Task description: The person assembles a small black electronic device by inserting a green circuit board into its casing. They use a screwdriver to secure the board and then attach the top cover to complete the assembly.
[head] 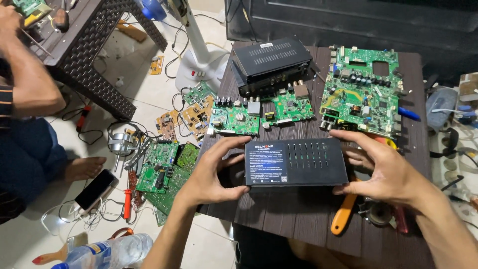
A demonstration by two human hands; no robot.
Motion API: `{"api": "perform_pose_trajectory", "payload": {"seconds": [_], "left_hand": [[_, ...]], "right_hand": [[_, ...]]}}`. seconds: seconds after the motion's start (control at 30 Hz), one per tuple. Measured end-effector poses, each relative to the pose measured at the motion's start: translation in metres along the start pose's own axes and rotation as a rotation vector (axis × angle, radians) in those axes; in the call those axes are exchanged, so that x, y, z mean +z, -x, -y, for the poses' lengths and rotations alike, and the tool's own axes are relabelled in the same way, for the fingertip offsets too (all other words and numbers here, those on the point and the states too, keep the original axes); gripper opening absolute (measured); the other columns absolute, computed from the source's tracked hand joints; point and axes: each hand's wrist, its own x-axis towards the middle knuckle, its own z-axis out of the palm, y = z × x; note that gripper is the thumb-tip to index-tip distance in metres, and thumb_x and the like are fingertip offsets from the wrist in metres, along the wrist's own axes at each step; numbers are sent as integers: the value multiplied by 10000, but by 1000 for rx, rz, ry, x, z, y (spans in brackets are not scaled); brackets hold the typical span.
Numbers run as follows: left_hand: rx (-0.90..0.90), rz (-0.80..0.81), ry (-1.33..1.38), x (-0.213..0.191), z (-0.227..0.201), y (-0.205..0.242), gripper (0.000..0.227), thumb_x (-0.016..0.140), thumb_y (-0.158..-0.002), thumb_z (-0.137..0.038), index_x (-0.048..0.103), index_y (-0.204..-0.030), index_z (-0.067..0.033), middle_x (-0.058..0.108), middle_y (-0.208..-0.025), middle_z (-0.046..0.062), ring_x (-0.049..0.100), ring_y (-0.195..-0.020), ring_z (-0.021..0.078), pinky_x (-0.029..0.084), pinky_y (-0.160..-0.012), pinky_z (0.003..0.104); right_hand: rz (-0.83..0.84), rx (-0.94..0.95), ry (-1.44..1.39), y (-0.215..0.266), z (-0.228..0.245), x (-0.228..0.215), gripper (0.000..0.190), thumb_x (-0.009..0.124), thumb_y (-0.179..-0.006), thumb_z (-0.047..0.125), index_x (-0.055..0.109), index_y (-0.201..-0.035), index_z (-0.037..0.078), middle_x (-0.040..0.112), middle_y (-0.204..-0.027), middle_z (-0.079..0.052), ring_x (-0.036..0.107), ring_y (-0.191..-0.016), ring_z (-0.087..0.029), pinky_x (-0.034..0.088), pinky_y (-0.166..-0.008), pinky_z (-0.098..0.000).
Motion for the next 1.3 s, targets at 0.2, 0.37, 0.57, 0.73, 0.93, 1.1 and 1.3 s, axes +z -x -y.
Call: {"api": "perform_pose_trajectory", "payload": {"seconds": [0.2, 0.37, 0.57, 0.73, 0.93, 1.1, 1.3], "left_hand": [[8, 51, -93, -14, 4, 3, 851, 837, -803, -297, 421, -1504, -52, 521, -1467, 220, 546, -1375, 361, 510, -1179, 511], [-44, 84, -123, -17, 7, 8, 908, 852, -793, -238, 366, -1550, -123, 546, -1477, 228, 611, -1316, 329, 533, -1150, 476], [24, 14, -107, -13, 8, 10, 783, 779, -855, -322, 425, -1516, -99, 548, -1476, 198, 603, -1337, 331, 555, -1152, 463], [50, -15, -76, -12, 12, 14, 742, 795, -853, -263, 464, -1498, -104, 547, -1479, 183, 586, -1351, 295, 566, -1151, 412], [113, -25, -111, -15, 16, 16, 729, 765, -907, -299, 427, -1527, -112, 534, -1502, 182, 571, -1378, 308, 559, -1169, 417], [124, -37, -165, -7, 11, 18, 747, 716, -938, -385, 387, -1563, -141, 513, -1534, 165, 529, -1437, 313, 452, -1232, 432], [149, -279, 58, 29, -13, 14, 788, 763, -922, -294, 369, -1583, -128, 493, -1621, 110, 562, -1482, 235, 514, -1259, 366]], "right_hand": [[-14, 38, -46, -1, 7, 1, 1150, 971, -501, -10, 399, -1499, 33, 569, -1483, -194, 603, -1378, -321, 442, -1195, -487], [-4, 34, 30, -1, 6, 1, 1167, 985, -503, 36, 390, -1507, 40, 543, -1502, -188, 572, -1399, -313, 417, -1205, -479], [-28, -96, 137, -1, 12, 2, 1173, 988, -479, 46, 424, -1507, 16, 618, -1440, -160, 643, -1295, -242, 450, -1185, -442], [-127, 134, 272, 0, 20, 5, 1185, 996, -405, 27, 517, -1486, 108, 656, -1416, -73, 647, -1245, -173, 455, -1174, -391], [-104, 14, 107, -1, 16, 10, 1166, 899, -414, -74, 435, -1482, -13, 554, -1505, -195, 591, -1337, -279, 426, -1211, -419], [-223, 212, 89, -1, 29, 17, 1121, 848, -401, -175, 490, -1451, -14, 619, -1431, -191, 655, -1208, -272, 484, -1143, -397], [-317, 381, -82, 9, -10, 7, 1224, 674, -401, -367, 396, -1536, -3, 555, -1496, -233, 608, -1190, -382, 488, -978, -491]]}}
